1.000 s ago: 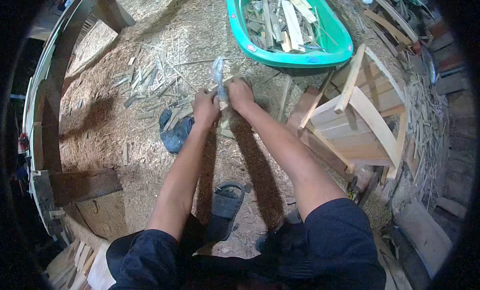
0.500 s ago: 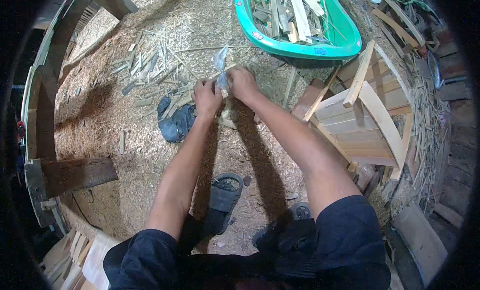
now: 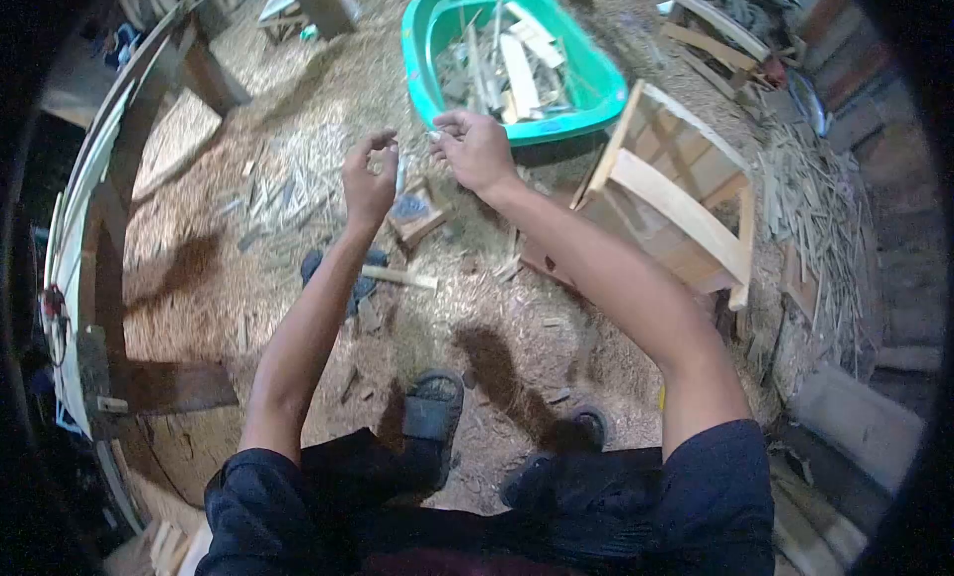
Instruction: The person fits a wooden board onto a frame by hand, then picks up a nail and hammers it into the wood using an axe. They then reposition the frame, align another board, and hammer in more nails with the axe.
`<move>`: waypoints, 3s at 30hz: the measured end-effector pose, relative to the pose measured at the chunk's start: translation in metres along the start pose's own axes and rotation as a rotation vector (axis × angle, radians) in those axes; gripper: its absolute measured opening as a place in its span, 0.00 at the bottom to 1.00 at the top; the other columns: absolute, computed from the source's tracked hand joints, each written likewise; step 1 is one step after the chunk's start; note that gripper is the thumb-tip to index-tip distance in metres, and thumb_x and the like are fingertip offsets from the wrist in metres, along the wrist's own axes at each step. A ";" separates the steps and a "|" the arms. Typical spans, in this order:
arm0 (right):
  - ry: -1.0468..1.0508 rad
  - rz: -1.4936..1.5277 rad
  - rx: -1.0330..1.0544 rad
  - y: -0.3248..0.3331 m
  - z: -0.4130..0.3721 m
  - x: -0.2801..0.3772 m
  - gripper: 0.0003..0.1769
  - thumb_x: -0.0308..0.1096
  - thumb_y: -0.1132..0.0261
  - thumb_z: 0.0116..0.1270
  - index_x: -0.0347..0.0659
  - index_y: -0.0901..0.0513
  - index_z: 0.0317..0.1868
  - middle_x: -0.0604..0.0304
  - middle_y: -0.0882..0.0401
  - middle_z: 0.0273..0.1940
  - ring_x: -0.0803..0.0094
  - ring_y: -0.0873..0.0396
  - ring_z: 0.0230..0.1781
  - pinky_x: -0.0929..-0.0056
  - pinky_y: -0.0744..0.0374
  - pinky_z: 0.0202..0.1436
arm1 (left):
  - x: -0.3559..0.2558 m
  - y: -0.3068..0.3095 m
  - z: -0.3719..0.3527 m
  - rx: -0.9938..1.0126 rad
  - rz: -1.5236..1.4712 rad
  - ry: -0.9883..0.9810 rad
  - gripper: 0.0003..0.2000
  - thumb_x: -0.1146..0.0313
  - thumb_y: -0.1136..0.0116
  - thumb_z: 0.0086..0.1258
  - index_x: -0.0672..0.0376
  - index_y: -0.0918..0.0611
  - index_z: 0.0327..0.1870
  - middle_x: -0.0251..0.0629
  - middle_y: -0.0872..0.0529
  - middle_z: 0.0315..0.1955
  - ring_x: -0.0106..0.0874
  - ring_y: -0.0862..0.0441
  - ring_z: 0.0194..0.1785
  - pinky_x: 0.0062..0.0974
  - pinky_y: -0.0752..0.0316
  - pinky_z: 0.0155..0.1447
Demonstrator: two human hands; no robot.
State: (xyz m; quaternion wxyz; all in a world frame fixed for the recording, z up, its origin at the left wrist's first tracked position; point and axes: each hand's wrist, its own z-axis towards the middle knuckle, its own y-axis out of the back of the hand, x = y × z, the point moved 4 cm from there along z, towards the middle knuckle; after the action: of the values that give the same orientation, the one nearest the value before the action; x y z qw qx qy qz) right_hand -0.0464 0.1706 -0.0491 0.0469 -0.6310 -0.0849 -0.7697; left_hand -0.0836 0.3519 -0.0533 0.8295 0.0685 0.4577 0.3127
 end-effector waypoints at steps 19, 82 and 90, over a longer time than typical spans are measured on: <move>-0.151 -0.167 -0.408 0.309 -0.203 0.151 0.19 0.32 0.32 0.73 0.33 0.27 0.58 0.51 0.12 0.39 0.70 0.11 0.37 0.76 0.12 0.40 | -0.307 -0.218 -0.045 0.777 -0.628 -0.150 0.10 0.66 0.33 0.71 0.63 0.10 0.46 0.28 0.11 0.31 0.13 0.27 0.30 0.18 0.32 0.35; -0.047 -0.054 -0.727 0.347 -0.306 0.162 0.25 0.29 0.25 0.62 0.33 0.29 0.53 0.61 0.19 0.31 0.78 0.21 0.26 0.79 0.24 0.27 | -0.386 -0.250 -0.158 1.164 -1.177 0.483 0.07 0.66 0.43 0.80 0.60 0.20 0.45 0.30 0.18 0.31 0.19 0.25 0.28 0.21 0.29 0.32; -0.191 -0.267 -0.885 0.353 -0.320 0.139 0.24 0.47 0.31 0.73 0.37 0.28 0.54 0.66 0.22 0.29 0.80 0.24 0.22 0.79 0.25 0.24 | -0.339 -0.270 -0.098 1.068 -0.917 0.080 0.07 0.72 0.36 0.74 0.65 0.15 0.46 0.29 0.14 0.31 0.17 0.21 0.32 0.18 0.28 0.32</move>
State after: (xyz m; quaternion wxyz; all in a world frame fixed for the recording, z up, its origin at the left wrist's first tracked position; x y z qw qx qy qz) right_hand -0.3193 -0.2313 0.0515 -0.3341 -0.6420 0.1671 -0.6696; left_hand -0.1702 -0.0769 0.0257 0.7131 0.2549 0.5616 -0.3333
